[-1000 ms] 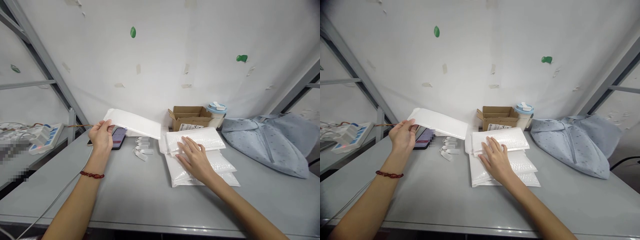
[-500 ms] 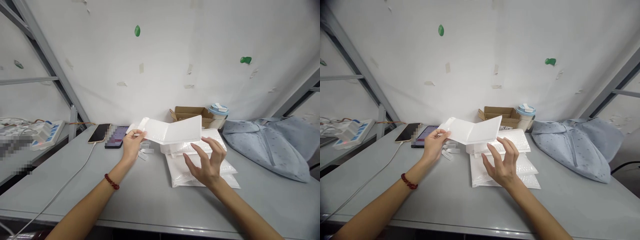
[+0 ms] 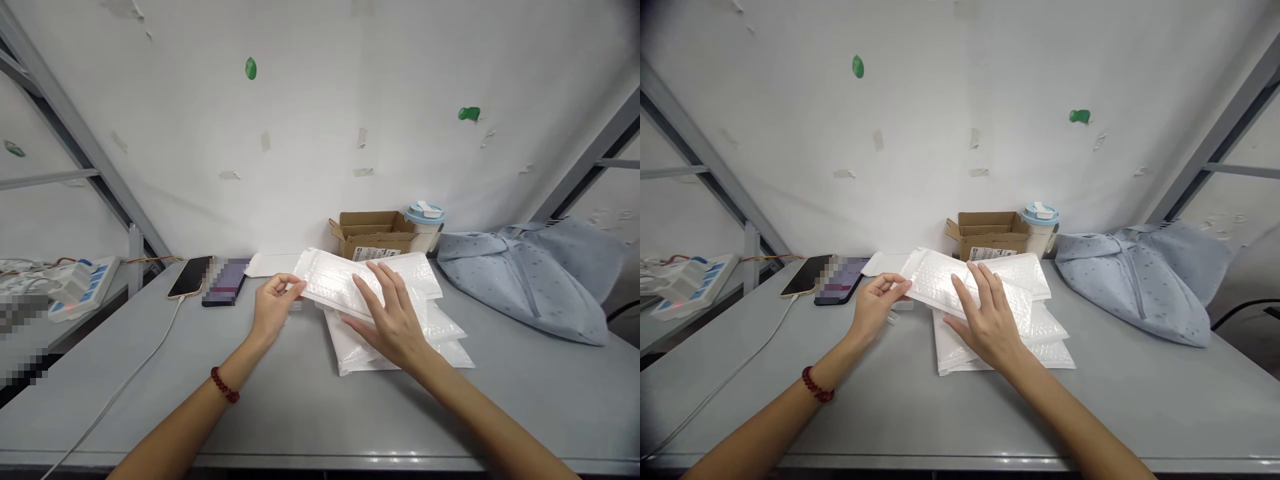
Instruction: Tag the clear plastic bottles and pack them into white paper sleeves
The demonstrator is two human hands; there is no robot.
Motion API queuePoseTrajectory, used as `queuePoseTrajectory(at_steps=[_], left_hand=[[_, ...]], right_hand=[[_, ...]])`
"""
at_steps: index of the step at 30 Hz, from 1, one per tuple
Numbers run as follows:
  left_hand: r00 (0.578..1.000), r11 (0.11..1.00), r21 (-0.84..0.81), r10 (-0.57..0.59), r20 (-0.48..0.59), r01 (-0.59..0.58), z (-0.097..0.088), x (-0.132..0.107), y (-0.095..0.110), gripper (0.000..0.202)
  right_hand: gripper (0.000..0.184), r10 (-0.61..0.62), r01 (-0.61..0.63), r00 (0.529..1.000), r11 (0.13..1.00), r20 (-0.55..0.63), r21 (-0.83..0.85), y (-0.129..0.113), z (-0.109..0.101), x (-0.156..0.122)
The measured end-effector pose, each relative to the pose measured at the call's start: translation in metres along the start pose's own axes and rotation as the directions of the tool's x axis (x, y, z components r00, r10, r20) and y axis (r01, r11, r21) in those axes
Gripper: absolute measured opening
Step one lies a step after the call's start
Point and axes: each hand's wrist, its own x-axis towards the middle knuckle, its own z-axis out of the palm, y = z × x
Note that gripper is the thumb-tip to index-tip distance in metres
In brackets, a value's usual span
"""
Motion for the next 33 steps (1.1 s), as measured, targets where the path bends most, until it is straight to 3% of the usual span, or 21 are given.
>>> queuePoseTrajectory(at_steps=[4, 8, 11, 13, 15, 17, 19, 22, 30, 33], left_hand=[[0.965, 0.996, 0.044, -0.084, 0.248, 0.075, 0.004, -0.012, 0.007, 0.03], [0.907, 0.972, -0.015, -0.212, 0.363, 0.233, 0.01, -0.017, 0.009, 0.054], [0.832, 0.924, -0.088, -0.29, 0.472, 0.372, 0.017, -0.015, 0.009, 0.029], [0.843, 0.944, -0.05, -0.268, 0.466, 0.328, 0.018, -0.012, 0.01, 0.019], [0.878, 0.971, 0.03, -0.227, 0.42, 0.237, 0.016, -0.009, 0.013, 0.02], [0.948, 0.992, 0.097, -0.112, 0.298, 0.087, 0.01, -0.007, 0.015, 0.023], [0.979, 0.987, 0.162, -0.017, 0.204, -0.017, 0.005, -0.009, 0.015, 0.027], [0.982, 0.973, 0.224, 0.015, 0.188, -0.058, -0.001, -0.013, 0.011, 0.03], [0.945, 0.966, 0.256, -0.112, 0.308, 0.031, 0.002, -0.014, -0.002, 0.036], [0.936, 0.957, 0.29, -0.115, 0.334, 0.014, 0.004, -0.016, -0.006, 0.037]], right_hand=[[0.078, 0.069, -0.077, 0.978, 0.996, 0.195, 0.036, 0.006, 0.006, -0.003], [0.082, 0.103, -0.145, 0.934, 0.985, 0.342, 0.098, 0.007, 0.012, -0.001], [0.081, 0.079, -0.139, 0.927, 0.98, 0.366, 0.141, 0.007, 0.01, 0.019], [0.082, -0.029, -0.043, 0.924, 0.983, 0.382, 0.179, 0.008, 0.006, 0.038], [0.084, -0.056, 0.009, 0.938, 0.99, 0.343, 0.138, 0.007, 0.002, 0.055], [0.081, -0.071, 0.055, 0.94, 0.997, 0.334, 0.058, 0.004, 0.0, 0.064], [0.079, -0.093, 0.094, 0.941, 0.996, 0.327, 0.012, 0.0, 0.002, 0.066], [0.077, -0.113, 0.115, 0.949, 0.993, 0.295, 0.012, -0.006, 0.007, 0.059], [0.066, -0.133, 0.123, 0.971, 0.99, 0.198, 0.062, -0.003, 0.012, 0.036], [0.06, -0.14, 0.124, 0.974, 0.987, 0.179, 0.098, 0.002, 0.012, 0.033]])
